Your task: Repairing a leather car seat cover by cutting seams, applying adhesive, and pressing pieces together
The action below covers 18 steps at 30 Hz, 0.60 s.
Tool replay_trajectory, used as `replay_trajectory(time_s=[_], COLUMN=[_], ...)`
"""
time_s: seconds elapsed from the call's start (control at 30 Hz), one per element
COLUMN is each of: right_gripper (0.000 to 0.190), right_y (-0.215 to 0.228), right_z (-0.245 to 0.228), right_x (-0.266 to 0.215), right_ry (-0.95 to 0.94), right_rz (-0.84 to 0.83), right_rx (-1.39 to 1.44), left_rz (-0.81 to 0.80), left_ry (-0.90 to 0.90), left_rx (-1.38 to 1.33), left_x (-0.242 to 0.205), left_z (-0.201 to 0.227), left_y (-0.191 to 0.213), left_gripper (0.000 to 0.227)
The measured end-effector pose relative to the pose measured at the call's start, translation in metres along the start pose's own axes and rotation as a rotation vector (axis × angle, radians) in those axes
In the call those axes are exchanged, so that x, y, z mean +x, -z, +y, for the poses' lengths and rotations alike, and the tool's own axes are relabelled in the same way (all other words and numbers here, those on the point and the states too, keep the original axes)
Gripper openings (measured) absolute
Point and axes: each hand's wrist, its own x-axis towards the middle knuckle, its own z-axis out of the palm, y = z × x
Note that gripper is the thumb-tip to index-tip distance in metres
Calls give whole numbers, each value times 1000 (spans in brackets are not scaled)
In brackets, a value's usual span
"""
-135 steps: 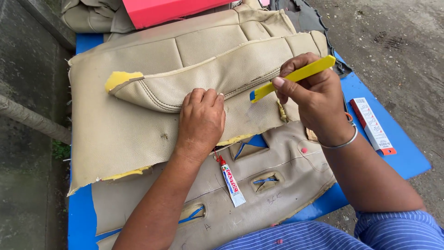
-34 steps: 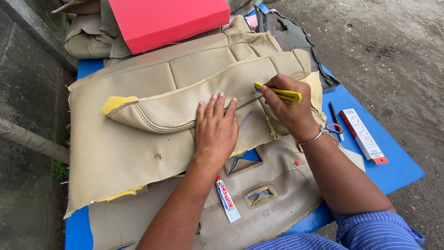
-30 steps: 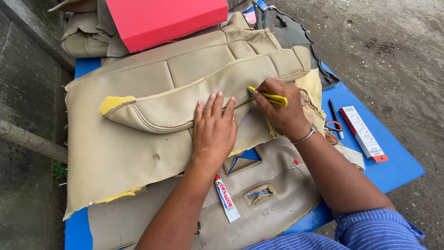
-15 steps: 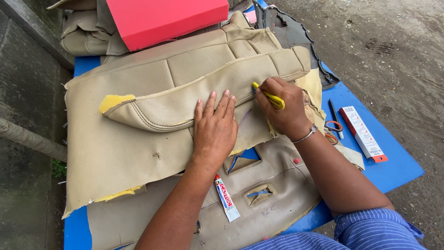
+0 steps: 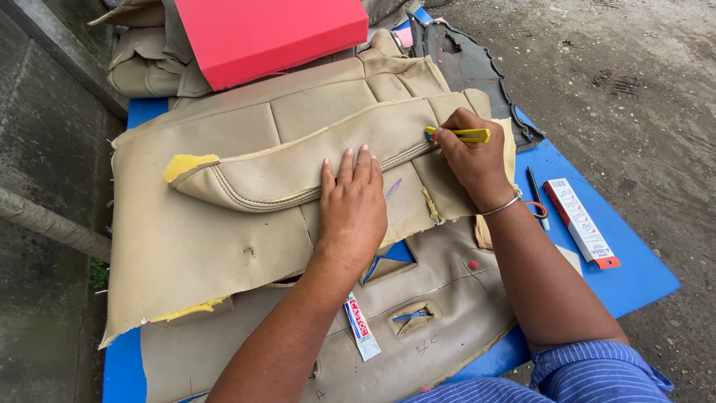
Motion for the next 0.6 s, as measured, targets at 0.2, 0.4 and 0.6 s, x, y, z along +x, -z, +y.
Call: replay_trajectory(time_s=[0.2,0.4,0.6], right_gripper=[6,9,8], right_y=[1,-2,-1], right_z=[-8,-5,-2], right_x=[1,-2,5], right_ry=[57,106,-10], right_rz=[-7,13,39], right_rx=[-93,-178,-60], left_rz=[77,-12,42], left_ry=[-54,-49,-47], left_rx=[-147,-168,-183], left_x=[58,52,47], left_z=[32,34,34], left_y=[10,-42,-43], left_gripper=[56,63,62])
